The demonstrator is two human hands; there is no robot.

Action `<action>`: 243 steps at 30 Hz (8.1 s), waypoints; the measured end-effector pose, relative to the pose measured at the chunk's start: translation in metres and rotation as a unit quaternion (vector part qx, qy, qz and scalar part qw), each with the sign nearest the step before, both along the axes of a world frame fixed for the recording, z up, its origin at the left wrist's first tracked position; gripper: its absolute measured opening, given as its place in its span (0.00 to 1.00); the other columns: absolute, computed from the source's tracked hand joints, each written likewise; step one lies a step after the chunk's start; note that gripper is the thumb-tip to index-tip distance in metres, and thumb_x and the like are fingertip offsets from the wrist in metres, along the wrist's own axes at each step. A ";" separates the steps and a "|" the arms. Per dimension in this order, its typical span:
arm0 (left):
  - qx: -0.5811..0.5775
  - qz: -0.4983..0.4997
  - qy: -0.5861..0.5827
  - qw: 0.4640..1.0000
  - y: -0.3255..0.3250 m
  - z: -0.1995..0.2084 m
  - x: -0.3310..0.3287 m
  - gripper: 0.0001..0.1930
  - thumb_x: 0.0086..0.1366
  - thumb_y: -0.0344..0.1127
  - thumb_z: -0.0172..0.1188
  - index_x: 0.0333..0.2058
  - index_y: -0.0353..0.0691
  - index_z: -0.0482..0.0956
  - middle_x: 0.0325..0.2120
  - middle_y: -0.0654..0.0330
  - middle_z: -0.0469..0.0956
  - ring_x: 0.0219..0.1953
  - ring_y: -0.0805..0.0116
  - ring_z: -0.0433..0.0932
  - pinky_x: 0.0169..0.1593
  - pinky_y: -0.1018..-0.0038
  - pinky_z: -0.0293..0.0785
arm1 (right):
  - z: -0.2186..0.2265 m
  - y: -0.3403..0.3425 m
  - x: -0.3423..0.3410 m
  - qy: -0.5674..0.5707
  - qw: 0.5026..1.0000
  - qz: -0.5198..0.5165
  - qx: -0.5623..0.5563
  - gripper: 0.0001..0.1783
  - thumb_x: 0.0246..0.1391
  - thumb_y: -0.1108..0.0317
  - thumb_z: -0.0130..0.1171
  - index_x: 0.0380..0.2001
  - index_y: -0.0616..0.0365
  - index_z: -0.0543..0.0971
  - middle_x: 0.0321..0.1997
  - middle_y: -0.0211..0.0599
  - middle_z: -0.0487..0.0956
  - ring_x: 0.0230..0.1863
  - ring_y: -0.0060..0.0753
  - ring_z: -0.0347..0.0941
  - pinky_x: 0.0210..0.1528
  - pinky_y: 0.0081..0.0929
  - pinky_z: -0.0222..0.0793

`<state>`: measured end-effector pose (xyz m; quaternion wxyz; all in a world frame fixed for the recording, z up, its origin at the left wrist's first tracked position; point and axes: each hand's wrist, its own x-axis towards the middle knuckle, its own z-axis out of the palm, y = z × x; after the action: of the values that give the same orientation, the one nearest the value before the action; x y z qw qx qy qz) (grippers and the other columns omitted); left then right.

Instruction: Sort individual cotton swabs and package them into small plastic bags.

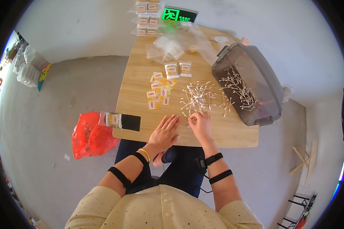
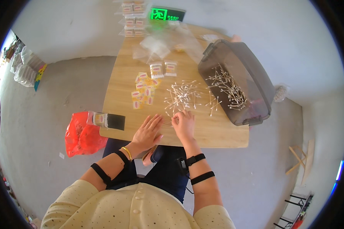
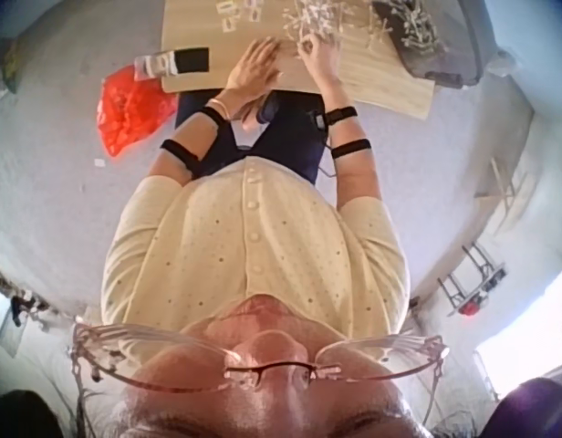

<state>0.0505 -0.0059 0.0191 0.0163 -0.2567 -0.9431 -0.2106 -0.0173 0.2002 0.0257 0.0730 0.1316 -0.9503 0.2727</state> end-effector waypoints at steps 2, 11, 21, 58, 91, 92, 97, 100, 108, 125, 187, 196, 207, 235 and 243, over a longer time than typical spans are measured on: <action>-0.016 0.005 -0.004 1.000 0.001 0.002 0.000 0.37 0.72 0.50 0.53 0.72 0.35 0.58 0.74 0.55 0.55 0.77 0.59 0.49 0.79 0.57 0.42 | -0.004 0.005 -0.001 0.014 0.999 0.024 0.037 0.06 0.50 0.67 0.69 0.29 0.49 0.80 0.36 0.30 0.76 0.46 0.42 0.73 0.49 0.42 0.67; -0.047 -0.003 0.011 0.999 0.002 0.000 -0.001 0.38 0.72 0.50 0.52 0.73 0.36 0.55 0.75 0.56 0.54 0.78 0.60 0.49 0.79 0.57 0.42 | -0.009 -0.003 -0.009 -0.035 0.998 0.031 -0.029 0.08 0.51 0.63 0.71 0.30 0.49 0.81 0.37 0.31 0.78 0.47 0.42 0.74 0.50 0.41 0.68; -0.020 0.000 0.007 1.000 0.002 -0.002 -0.001 0.37 0.71 0.48 0.53 0.72 0.35 0.57 0.74 0.56 0.56 0.77 0.59 0.51 0.79 0.56 0.43 | -0.016 -0.016 -0.028 -0.002 0.982 -0.173 0.078 0.10 0.48 0.58 0.70 0.25 0.49 0.80 0.34 0.31 0.81 0.42 0.41 0.77 0.47 0.44 0.68; -0.011 -0.004 0.016 1.000 0.002 0.001 0.000 0.35 0.70 0.45 0.55 0.73 0.40 0.57 0.74 0.56 0.56 0.77 0.58 0.50 0.78 0.54 0.44 | 0.009 0.008 -0.028 0.005 0.998 0.051 0.034 0.07 0.51 0.69 0.67 0.33 0.51 0.79 0.39 0.37 0.76 0.49 0.47 0.73 0.51 0.43 0.70; 0.000 0.007 -0.003 1.000 0.002 0.003 0.001 0.35 0.70 0.44 0.56 0.72 0.42 0.59 0.72 0.56 0.58 0.76 0.56 0.52 0.78 0.54 0.45 | 0.006 0.001 -0.014 0.009 0.998 0.056 -0.004 0.09 0.48 0.69 0.71 0.33 0.49 0.81 0.42 0.34 0.74 0.49 0.48 0.70 0.53 0.45 0.69; -0.002 0.009 -0.002 1.000 0.001 0.002 0.002 0.35 0.70 0.44 0.56 0.72 0.42 0.59 0.72 0.55 0.58 0.76 0.56 0.52 0.78 0.54 0.45 | 0.007 -0.002 -0.018 0.018 0.998 0.051 -0.019 0.09 0.48 0.69 0.71 0.34 0.49 0.81 0.42 0.34 0.74 0.49 0.48 0.70 0.53 0.45 0.69; -0.025 -0.004 0.009 1.000 0.001 0.001 -0.001 0.34 0.71 0.45 0.54 0.73 0.44 0.58 0.74 0.56 0.55 0.77 0.56 0.50 0.78 0.53 0.44 | 0.003 -0.002 -0.058 0.032 0.999 0.007 0.021 0.10 0.48 0.69 0.71 0.34 0.49 0.82 0.42 0.35 0.74 0.51 0.48 0.70 0.55 0.45 0.69; -0.037 -0.008 0.010 0.999 0.002 0.000 -0.001 0.34 0.72 0.46 0.54 0.73 0.44 0.58 0.75 0.56 0.55 0.77 0.57 0.50 0.78 0.53 0.44 | 0.001 -0.003 -0.069 0.016 0.998 0.015 0.054 0.07 0.48 0.69 0.71 0.32 0.49 0.82 0.43 0.35 0.74 0.51 0.48 0.70 0.56 0.45 0.68; -0.036 -0.002 0.003 0.999 0.000 0.003 0.000 0.34 0.72 0.45 0.53 0.73 0.44 0.57 0.75 0.57 0.55 0.77 0.58 0.50 0.78 0.53 0.45 | 0.004 0.005 -0.073 -0.038 0.999 0.007 -0.006 0.04 0.51 0.67 0.69 0.30 0.51 0.82 0.37 0.35 0.79 0.47 0.45 0.75 0.52 0.41 0.71; -0.035 0.001 0.002 0.999 0.001 0.004 0.000 0.35 0.71 0.46 0.53 0.73 0.45 0.57 0.74 0.58 0.55 0.77 0.59 0.50 0.78 0.54 0.44 | 0.003 -0.024 -0.092 0.084 0.990 0.083 0.083 0.12 0.51 0.72 0.65 0.41 0.52 0.81 0.34 0.34 0.81 0.44 0.45 0.76 0.51 0.43 0.71; -0.020 -0.002 0.002 1.000 0.002 0.003 0.000 0.35 0.71 0.46 0.53 0.73 0.42 0.58 0.75 0.56 0.54 0.77 0.55 0.50 0.78 0.53 0.44 | 0.002 0.005 -0.040 0.024 0.994 -0.030 0.098 0.04 0.54 0.68 0.66 0.33 0.49 0.80 0.40 0.34 0.76 0.48 0.46 0.72 0.53 0.42 0.69; 0.164 0.020 -0.035 0.986 -0.009 0.003 -0.001 0.33 0.66 0.38 0.62 0.68 0.40 0.63 0.71 0.50 0.59 0.75 0.48 0.54 0.77 0.52 0.49 | 0.006 0.000 -0.033 0.010 0.994 -0.041 0.101 0.03 0.55 0.67 0.66 0.30 0.50 0.80 0.43 0.36 0.75 0.51 0.45 0.71 0.56 0.42 0.66; 0.217 0.104 0.060 0.969 -0.019 0.063 -0.025 0.27 0.61 0.33 0.67 0.60 0.39 0.72 0.58 0.49 0.73 0.61 0.46 0.71 0.65 0.54 0.67 | 0.041 -0.020 -0.014 0.035 0.994 0.087 0.059 0.04 0.53 0.72 0.64 0.32 0.54 0.78 0.35 0.39 0.79 0.43 0.48 0.75 0.48 0.45 0.69; -0.053 0.529 0.020 0.847 -0.358 0.023 0.175 0.20 0.65 0.43 0.64 0.51 0.39 0.82 0.46 0.48 0.84 0.50 0.50 0.82 0.54 0.57 0.77 | 0.083 -0.134 0.070 -0.016 0.970 0.237 -0.050 0.13 0.55 0.64 0.68 0.42 0.54 0.83 0.43 0.38 0.79 0.49 0.48 0.75 0.51 0.43 0.70; 0.125 0.371 -0.016 0.920 -0.264 0.051 0.107 0.15 0.66 0.34 0.62 0.50 0.37 0.83 0.48 0.48 0.83 0.54 0.48 0.80 0.58 0.59 0.75 | 0.049 -0.012 0.051 -0.013 0.997 0.029 -0.064 0.11 0.55 0.70 0.66 0.42 0.57 0.83 0.42 0.41 0.80 0.46 0.47 0.76 0.50 0.42 0.73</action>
<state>0.1576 -0.2703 0.0702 0.1099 0.1192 -0.9370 -0.3094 0.0342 0.1887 0.0750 0.0605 0.1507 -0.9275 0.3368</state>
